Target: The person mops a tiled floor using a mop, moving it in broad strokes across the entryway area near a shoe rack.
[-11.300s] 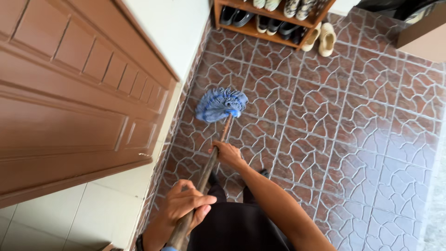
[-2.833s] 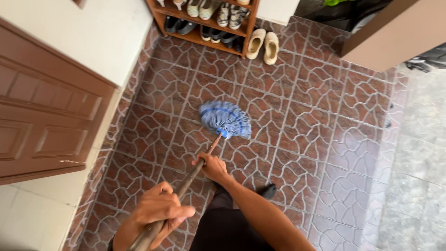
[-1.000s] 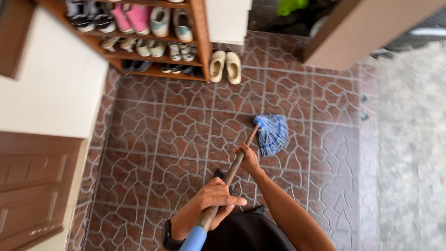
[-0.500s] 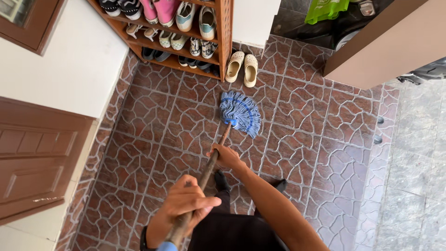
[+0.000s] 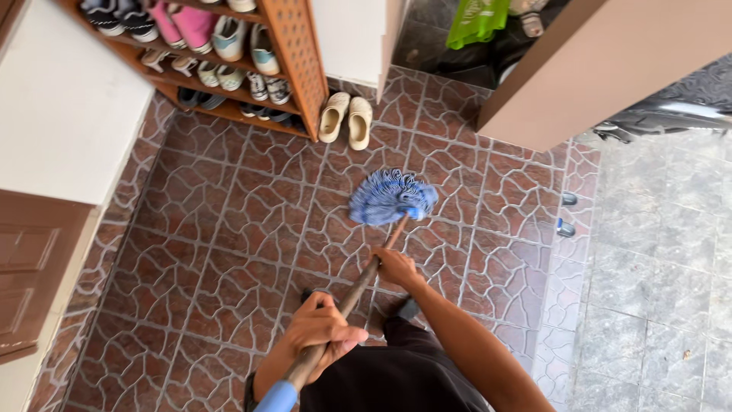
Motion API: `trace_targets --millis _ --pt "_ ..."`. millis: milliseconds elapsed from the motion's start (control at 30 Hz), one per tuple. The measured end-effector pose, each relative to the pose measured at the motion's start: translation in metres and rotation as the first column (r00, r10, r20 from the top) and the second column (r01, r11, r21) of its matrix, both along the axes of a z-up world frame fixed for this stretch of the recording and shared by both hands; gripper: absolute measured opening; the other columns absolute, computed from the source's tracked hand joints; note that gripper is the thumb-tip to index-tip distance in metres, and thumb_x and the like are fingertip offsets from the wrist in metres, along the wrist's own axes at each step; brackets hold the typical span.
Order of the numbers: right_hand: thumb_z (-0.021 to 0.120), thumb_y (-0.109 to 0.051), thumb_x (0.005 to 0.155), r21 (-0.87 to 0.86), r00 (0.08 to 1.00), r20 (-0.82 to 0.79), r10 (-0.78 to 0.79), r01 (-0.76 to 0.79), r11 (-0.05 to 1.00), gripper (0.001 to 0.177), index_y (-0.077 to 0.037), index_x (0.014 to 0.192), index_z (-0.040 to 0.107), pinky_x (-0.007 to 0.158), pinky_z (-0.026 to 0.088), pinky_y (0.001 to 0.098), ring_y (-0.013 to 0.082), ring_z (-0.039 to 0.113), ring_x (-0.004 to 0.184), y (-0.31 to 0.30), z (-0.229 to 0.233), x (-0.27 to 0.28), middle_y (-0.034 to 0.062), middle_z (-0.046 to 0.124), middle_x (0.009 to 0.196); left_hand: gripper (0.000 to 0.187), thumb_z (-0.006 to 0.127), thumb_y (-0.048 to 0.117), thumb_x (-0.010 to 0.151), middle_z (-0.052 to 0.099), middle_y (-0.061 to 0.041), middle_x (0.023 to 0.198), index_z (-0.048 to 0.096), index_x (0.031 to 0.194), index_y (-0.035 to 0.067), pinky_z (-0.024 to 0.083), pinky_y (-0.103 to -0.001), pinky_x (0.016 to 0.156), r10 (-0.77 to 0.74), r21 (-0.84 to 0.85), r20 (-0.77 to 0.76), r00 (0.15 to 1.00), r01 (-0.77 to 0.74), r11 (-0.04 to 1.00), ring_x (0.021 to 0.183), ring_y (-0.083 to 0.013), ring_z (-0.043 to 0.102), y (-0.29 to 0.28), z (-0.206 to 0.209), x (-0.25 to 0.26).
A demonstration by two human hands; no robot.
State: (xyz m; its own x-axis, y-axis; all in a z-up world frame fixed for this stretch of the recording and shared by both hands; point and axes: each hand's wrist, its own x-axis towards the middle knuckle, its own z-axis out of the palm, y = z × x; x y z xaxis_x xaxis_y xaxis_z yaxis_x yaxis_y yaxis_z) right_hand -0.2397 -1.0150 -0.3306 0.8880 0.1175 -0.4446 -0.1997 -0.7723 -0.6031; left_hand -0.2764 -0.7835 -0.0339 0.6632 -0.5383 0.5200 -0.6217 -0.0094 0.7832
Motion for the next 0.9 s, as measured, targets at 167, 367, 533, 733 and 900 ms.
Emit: trace_targets --millis 167,367,533,733,900 --pt "0.067 -0.027 0.091 -0.227 0.988 -0.124 -0.092 0.062 0.972 0.032 -0.033 0.121 0.061 0.081 0.056 0.0505 0.0319 0.072 0.103 -0.098 -0.040 -0.018 0.0082 0.074 0.107 0.022 0.079 0.011 0.087 0.058 0.005 0.069 0.079 0.106 0.021 0.039 -0.036 0.079 -0.132 0.050 -0.148 0.980 0.140 0.989 0.067 -0.0116 0.056 -0.061 -0.050 0.001" --pt "0.065 -0.027 0.093 -0.315 0.933 -0.090 -0.350 0.306 0.898 0.021 -0.032 0.113 0.062 0.079 0.055 0.0530 0.0332 0.072 0.103 -0.188 -0.045 -0.048 0.0067 0.073 0.107 0.012 0.075 0.017 0.097 0.068 0.004 0.084 0.076 0.109 0.020 0.043 -0.035 0.099 -0.276 -0.008 -0.166 0.947 0.279 0.960 0.085 -0.0133 0.064 -0.147 -0.086 0.004" --pt "0.070 -0.027 0.087 -0.276 0.776 0.039 -0.630 0.614 0.739 0.022 -0.029 0.108 0.064 0.078 0.053 0.0544 0.0395 0.068 0.104 -0.209 -0.039 -0.080 0.0099 0.071 0.108 0.011 0.074 0.016 0.096 0.072 0.005 0.087 0.073 0.107 0.016 0.041 -0.037 0.105 -0.403 0.071 -0.385 0.830 0.462 0.884 0.091 -0.0135 0.066 -0.175 -0.071 0.031" --pt "0.070 -0.022 0.086 -0.072 0.784 0.148 -0.603 0.617 0.784 0.011 -0.022 0.097 0.070 0.079 0.055 0.0508 0.0390 0.072 0.096 -0.194 -0.029 -0.056 0.0107 0.077 0.095 0.011 0.074 0.012 0.096 0.069 -0.001 0.081 0.077 0.107 0.013 0.040 -0.039 0.108 -0.468 0.110 -0.480 0.742 0.580 0.807 0.083 -0.0152 0.065 -0.173 -0.041 0.099" --pt "0.075 -0.024 0.080 -0.057 0.871 0.174 -0.459 0.474 0.878 0.017 -0.017 0.094 0.068 0.073 0.054 0.0518 0.0395 0.072 0.088 -0.168 -0.029 0.018 0.0137 0.075 0.088 0.014 0.072 0.008 0.096 0.072 -0.001 0.084 0.077 0.109 0.013 0.041 -0.038 0.107 -0.463 0.125 -0.442 0.769 0.564 0.817 0.084 -0.0147 0.066 -0.151 -0.003 0.166"
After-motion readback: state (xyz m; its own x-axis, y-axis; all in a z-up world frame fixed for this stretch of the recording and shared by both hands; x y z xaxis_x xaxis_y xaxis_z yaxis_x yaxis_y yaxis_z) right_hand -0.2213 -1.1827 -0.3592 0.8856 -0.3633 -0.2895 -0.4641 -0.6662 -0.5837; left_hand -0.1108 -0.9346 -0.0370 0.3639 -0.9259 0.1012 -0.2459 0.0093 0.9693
